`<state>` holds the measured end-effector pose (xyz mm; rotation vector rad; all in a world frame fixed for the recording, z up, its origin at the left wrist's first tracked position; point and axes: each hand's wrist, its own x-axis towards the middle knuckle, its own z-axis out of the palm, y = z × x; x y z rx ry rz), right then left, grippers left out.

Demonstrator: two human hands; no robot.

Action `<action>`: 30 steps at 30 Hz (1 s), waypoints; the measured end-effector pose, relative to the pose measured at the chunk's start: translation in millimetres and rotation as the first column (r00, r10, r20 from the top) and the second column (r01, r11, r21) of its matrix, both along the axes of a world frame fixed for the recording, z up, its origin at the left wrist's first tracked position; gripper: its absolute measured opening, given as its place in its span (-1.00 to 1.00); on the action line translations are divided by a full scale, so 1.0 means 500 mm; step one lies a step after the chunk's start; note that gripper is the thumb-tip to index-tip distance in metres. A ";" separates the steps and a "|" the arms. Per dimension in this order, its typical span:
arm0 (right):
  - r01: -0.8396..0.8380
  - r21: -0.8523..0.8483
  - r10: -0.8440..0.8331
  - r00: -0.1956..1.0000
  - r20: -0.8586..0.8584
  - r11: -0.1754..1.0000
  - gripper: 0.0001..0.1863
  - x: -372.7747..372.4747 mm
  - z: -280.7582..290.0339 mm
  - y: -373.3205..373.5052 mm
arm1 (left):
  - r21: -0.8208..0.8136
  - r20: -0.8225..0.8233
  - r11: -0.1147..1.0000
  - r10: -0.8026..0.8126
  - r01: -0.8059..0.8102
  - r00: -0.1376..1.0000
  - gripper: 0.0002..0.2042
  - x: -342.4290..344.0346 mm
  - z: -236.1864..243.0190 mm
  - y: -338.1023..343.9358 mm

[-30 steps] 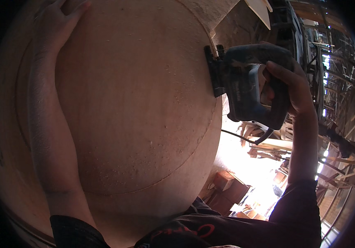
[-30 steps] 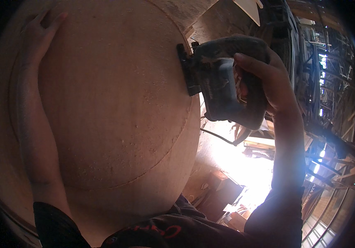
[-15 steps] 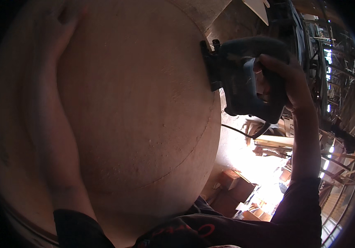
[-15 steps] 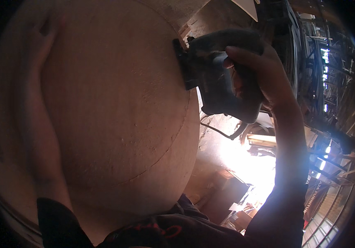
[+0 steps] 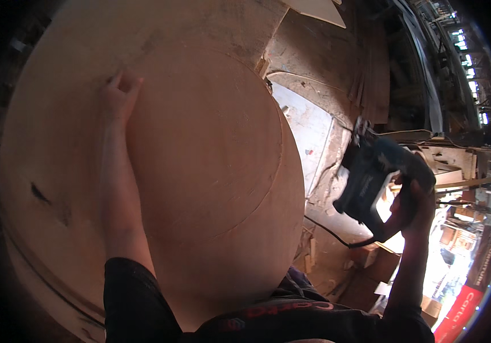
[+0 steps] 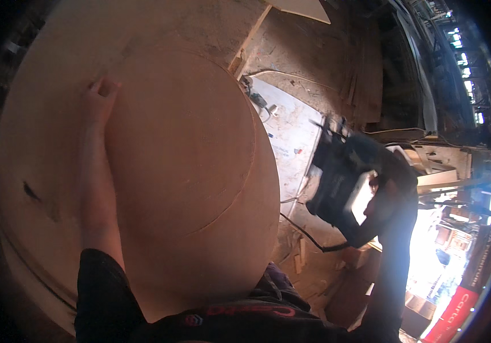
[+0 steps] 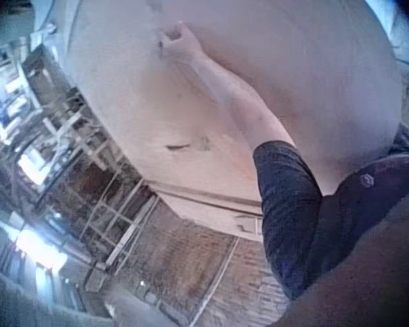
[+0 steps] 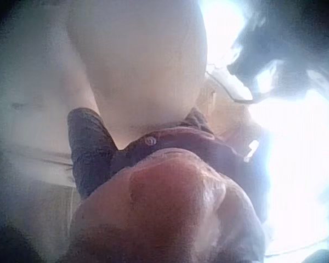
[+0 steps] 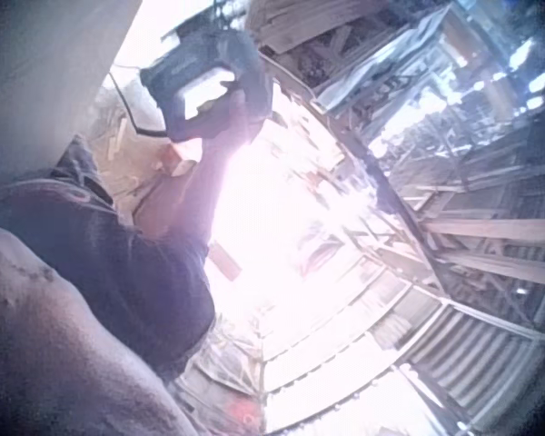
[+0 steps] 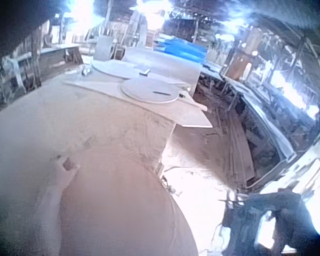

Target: The person uses a jigsaw to cut a circular shape out of a large sheet of plywood, then removes the cut piece and sets it aside. They then pick up another sheet and begin cutting a curved edge.

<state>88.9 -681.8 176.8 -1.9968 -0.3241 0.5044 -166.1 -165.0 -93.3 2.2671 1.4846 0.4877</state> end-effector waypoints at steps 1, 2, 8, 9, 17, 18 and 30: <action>-0.068 -0.121 0.096 0.965 0.244 0.990 -0.41 0.019 -0.033 -0.068 | 0.032 -0.001 0.998 -0.049 0.049 0.999 -0.32 -0.001 -0.021 0.010; -0.092 -0.217 0.166 0.921 0.353 0.972 -0.37 0.026 -0.054 -0.121 | 0.066 -0.018 0.993 -0.094 0.095 0.995 -0.36 -0.011 -0.038 0.022; 0.377 -0.139 -0.368 0.926 0.084 0.916 -0.33 -0.044 -0.042 -0.206 | 0.115 -0.150 0.987 -0.095 0.113 0.984 -0.41 -0.057 -0.004 -0.045; 0.457 -0.111 -0.458 0.889 0.026 0.882 -0.34 -0.050 -0.034 -0.220 | 0.149 -0.127 0.984 -0.082 0.101 0.989 -0.40 -0.057 0.010 -0.070; 0.492 -0.102 -0.500 0.862 -0.079 0.864 -0.40 -0.044 -0.057 -0.301 | 0.295 0.075 0.953 0.046 -0.066 0.996 -0.44 -0.211 0.101 -0.406; 0.485 -0.095 -0.493 0.866 -0.087 0.869 -0.41 -0.043 -0.060 -0.303 | 0.305 0.023 0.947 0.097 -0.099 0.995 -0.49 -0.249 0.102 -0.457; 0.350 -0.041 -0.351 0.915 -0.197 0.936 -0.62 -0.046 -0.079 -0.250 | -0.846 -0.300 0.373 0.259 -0.381 0.918 -0.56 -0.616 0.273 -1.216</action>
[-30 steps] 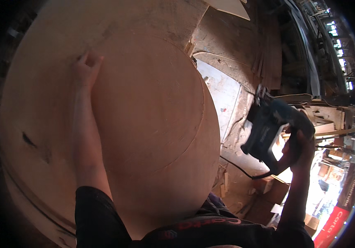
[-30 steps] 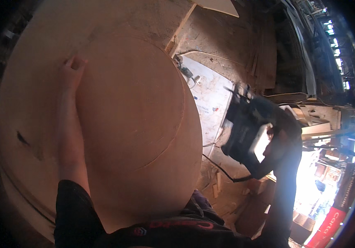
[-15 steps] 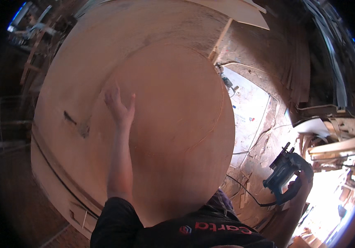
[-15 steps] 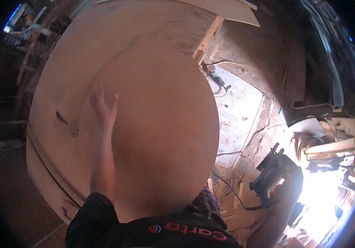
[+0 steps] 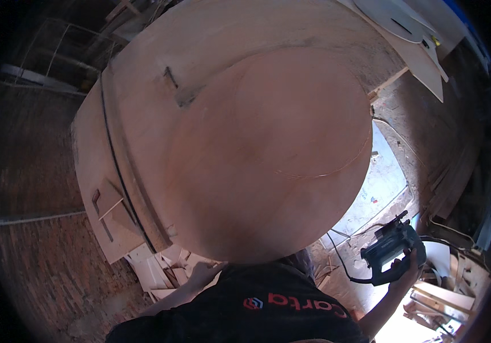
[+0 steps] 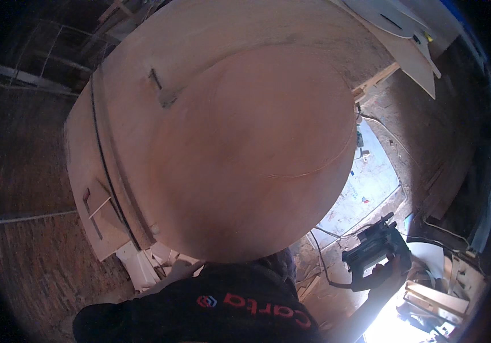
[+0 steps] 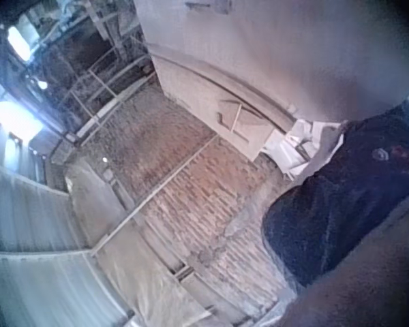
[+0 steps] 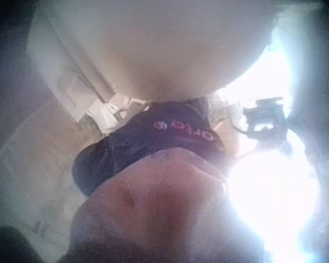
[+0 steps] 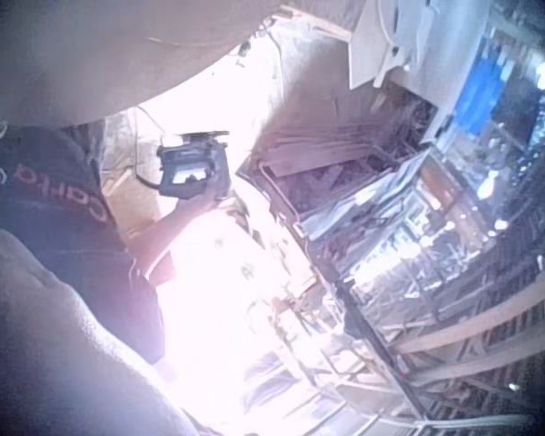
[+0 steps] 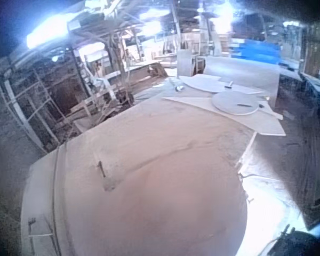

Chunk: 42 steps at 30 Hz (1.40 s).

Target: The person uses a jigsaw to cut a circular shape out of a large sheet of plywood, then removes the cut piece and sets it aside. They then pick up another sheet and begin cutting a curved edge.

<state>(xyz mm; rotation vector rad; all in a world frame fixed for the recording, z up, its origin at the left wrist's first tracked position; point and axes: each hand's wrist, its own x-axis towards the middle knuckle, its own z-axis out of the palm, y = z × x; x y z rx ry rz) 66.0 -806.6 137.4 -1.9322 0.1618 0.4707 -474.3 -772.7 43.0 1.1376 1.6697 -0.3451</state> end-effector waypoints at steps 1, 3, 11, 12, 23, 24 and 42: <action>-0.032 0.035 0.032 0.999 0.003 0.999 -0.62 0.008 -0.014 0.005 | -0.001 0.005 0.987 -0.163 0.163 0.987 -0.58 -0.028 -0.024 -0.053; -0.092 0.068 0.092 0.996 0.005 0.993 -0.62 0.001 -0.010 0.014 | 0.068 0.045 0.932 -0.359 0.355 0.932 -0.59 -0.074 -0.101 -0.137; -0.173 0.147 0.171 0.985 0.029 0.974 -0.68 0.007 0.015 0.021 | -0.632 0.463 -0.031 0.786 -0.775 -0.409 -0.62 -0.024 -0.262 -0.102; -0.178 0.152 0.177 0.984 0.017 0.972 -0.68 0.026 0.020 0.012 | -0.658 0.505 0.017 0.752 -0.753 -0.424 -0.63 -0.008 -0.263 -0.095; -0.200 0.189 0.192 0.979 0.062 0.961 -0.58 0.085 -0.021 0.012 | -0.583 0.732 0.105 0.498 -0.805 -0.465 -0.56 -0.005 -0.198 -0.110; -0.223 0.175 0.216 0.975 0.057 0.959 -0.58 0.103 -0.027 0.023 | -0.591 0.735 0.089 0.469 -0.801 -0.490 -0.56 0.001 -0.164 -0.101; -0.378 0.218 0.363 0.926 0.108 0.900 -0.72 0.198 -0.026 0.042 | -0.463 0.885 0.244 0.086 -0.852 -0.457 -0.47 0.188 0.015 0.014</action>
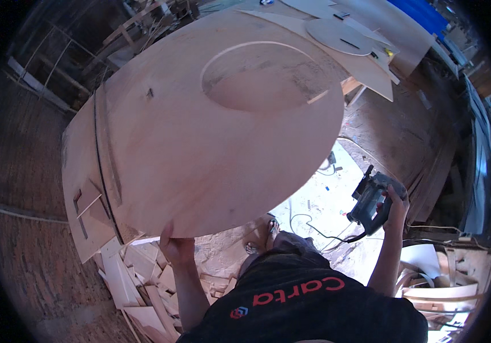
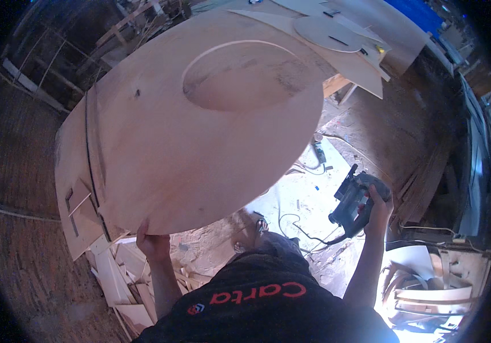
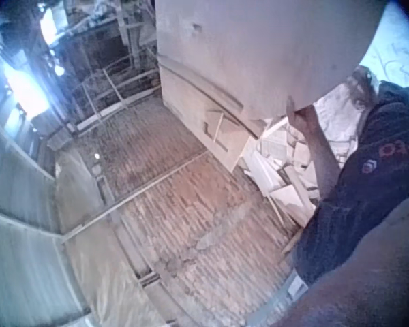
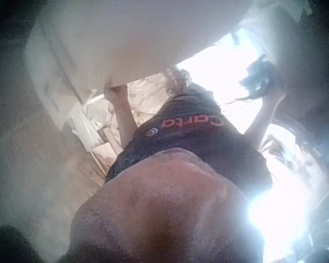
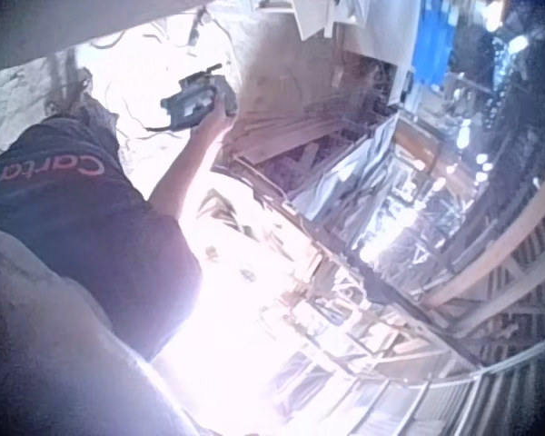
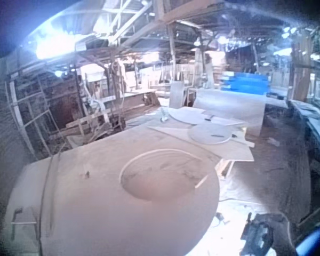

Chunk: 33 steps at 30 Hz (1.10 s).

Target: The person uses a jigsaw to cut a circular shape out of a large sheet of plywood, then removes the cut piece and sets it aside. They then pick up another sheet and begin cutting a curved edge.

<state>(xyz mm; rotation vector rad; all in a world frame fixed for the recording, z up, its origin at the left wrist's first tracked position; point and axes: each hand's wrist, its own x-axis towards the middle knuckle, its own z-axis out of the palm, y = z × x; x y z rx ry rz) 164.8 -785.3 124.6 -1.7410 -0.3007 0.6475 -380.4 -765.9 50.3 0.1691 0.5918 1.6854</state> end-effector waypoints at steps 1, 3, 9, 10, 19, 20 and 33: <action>-0.001 0.012 0.000 1.000 0.021 1.000 -0.72 -0.005 0.001 -0.006 | 0.038 0.004 0.999 0.010 -0.011 1.000 -0.46 -0.008 -0.002 0.000; -0.009 0.053 0.008 1.000 0.022 0.999 -0.71 -0.001 0.012 -0.012 | 0.089 0.022 0.996 -0.014 0.012 1.000 -0.47 -0.015 0.018 0.000; -0.060 0.156 0.046 0.995 0.094 0.986 -0.67 -0.011 0.022 0.040 | 0.132 -0.126 0.978 0.177 -0.160 0.976 -0.37 -0.077 0.081 -0.028; -0.078 0.175 0.062 0.994 0.094 0.982 -0.66 -0.003 0.025 0.068 | 0.148 -0.123 0.974 0.189 -0.171 0.974 -0.37 -0.079 0.079 -0.027; -0.241 0.389 0.240 0.969 0.051 0.889 -0.63 0.132 -0.027 0.531 | 0.134 -0.109 0.859 0.508 -0.494 0.855 -0.35 0.006 0.098 0.012; -0.281 0.407 0.282 0.958 0.058 0.869 -0.62 0.147 -0.039 0.595 | 0.130 -0.124 0.834 0.551 -0.537 0.826 -0.35 0.027 0.100 0.019; 0.130 0.555 0.360 0.637 -0.681 0.821 -0.60 0.166 -0.385 1.287 | -0.072 -0.327 0.552 0.774 -0.831 0.543 -0.33 0.277 0.152 0.008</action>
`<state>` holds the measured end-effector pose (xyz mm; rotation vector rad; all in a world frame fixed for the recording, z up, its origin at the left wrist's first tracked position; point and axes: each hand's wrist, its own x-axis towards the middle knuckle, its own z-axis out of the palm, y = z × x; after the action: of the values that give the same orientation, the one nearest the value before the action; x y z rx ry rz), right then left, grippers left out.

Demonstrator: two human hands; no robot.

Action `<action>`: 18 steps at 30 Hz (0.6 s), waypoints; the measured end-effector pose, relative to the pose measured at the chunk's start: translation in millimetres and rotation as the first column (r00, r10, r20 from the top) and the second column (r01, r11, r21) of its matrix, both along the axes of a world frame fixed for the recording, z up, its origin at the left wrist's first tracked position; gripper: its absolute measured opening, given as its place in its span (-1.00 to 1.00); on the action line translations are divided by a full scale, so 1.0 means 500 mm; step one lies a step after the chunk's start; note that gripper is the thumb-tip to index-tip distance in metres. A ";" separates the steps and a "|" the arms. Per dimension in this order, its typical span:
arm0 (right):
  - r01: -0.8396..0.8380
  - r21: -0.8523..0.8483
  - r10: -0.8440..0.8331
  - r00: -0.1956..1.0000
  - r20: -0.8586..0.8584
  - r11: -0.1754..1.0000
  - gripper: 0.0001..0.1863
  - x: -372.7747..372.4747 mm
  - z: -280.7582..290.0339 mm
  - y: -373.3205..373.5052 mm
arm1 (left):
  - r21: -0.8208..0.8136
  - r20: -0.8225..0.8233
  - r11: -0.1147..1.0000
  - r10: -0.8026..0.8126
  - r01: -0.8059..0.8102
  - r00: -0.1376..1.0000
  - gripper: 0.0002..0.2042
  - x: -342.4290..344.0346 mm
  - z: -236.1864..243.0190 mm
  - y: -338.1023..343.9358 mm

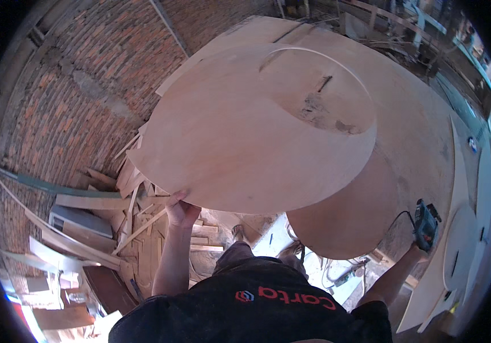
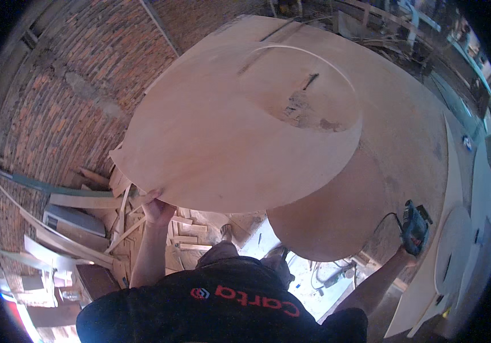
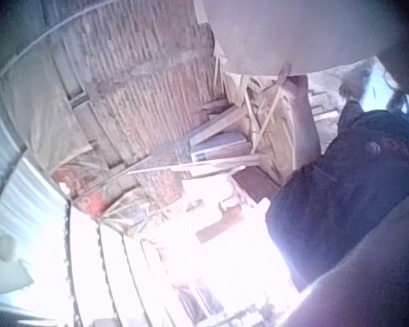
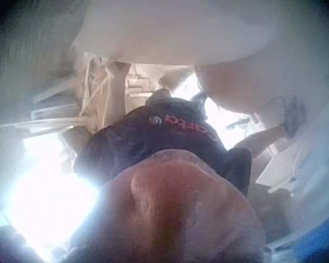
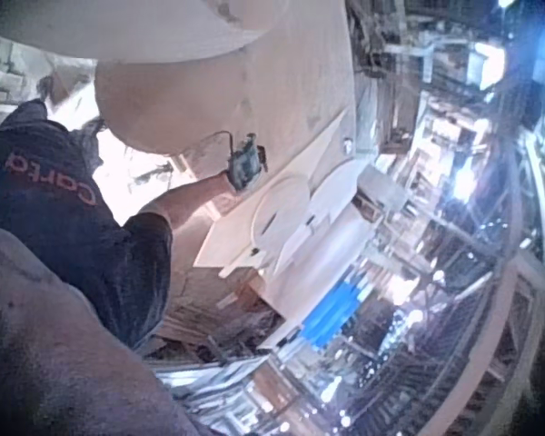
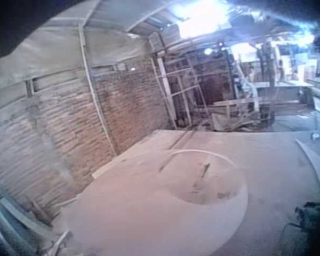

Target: The person uses a jigsaw to cut a circular shape out of a large sheet of plywood, then removes the cut piece and sets it aside. They then pick up another sheet and begin cutting a curved edge.

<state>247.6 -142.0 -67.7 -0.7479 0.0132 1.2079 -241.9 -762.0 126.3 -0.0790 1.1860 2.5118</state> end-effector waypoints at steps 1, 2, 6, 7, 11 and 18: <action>0.014 -0.017 -0.015 0.999 -0.041 1.000 -0.60 -0.014 -0.011 0.004 | -0.011 0.005 1.000 0.009 -0.008 1.000 -0.31 0.010 0.008 0.004; 0.026 -0.033 -0.029 0.996 -0.080 0.999 -0.59 -0.024 -0.020 0.003 | -0.022 0.011 1.000 0.011 -0.011 1.000 -0.28 0.017 0.013 0.009; -0.067 -0.169 0.094 0.983 0.160 0.983 -0.57 -0.037 -0.035 -0.043 | -0.013 -0.027 1.000 -0.022 0.022 0.999 -0.27 0.027 0.016 0.025; -0.110 -0.256 0.188 0.934 0.303 0.960 -0.56 -0.038 -0.037 -0.062 | 0.010 -0.030 0.999 -0.048 0.048 0.998 -0.27 0.022 0.015 0.028; -0.046 -0.622 0.557 0.498 0.664 0.782 -0.54 -0.030 0.014 -0.184 | 0.070 -0.043 0.986 -0.152 0.154 0.988 -0.26 -0.012 0.004 0.056; -0.709 -0.267 0.757 0.595 0.270 0.653 -0.14 -0.234 0.215 -0.515 | 0.176 0.030 0.882 -0.449 0.437 0.893 -0.26 -0.136 -0.065 0.147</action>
<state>130.7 -399.7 39.9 -1.1480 -0.5930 1.8575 -309.7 -688.3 94.0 0.1339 0.8457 2.1666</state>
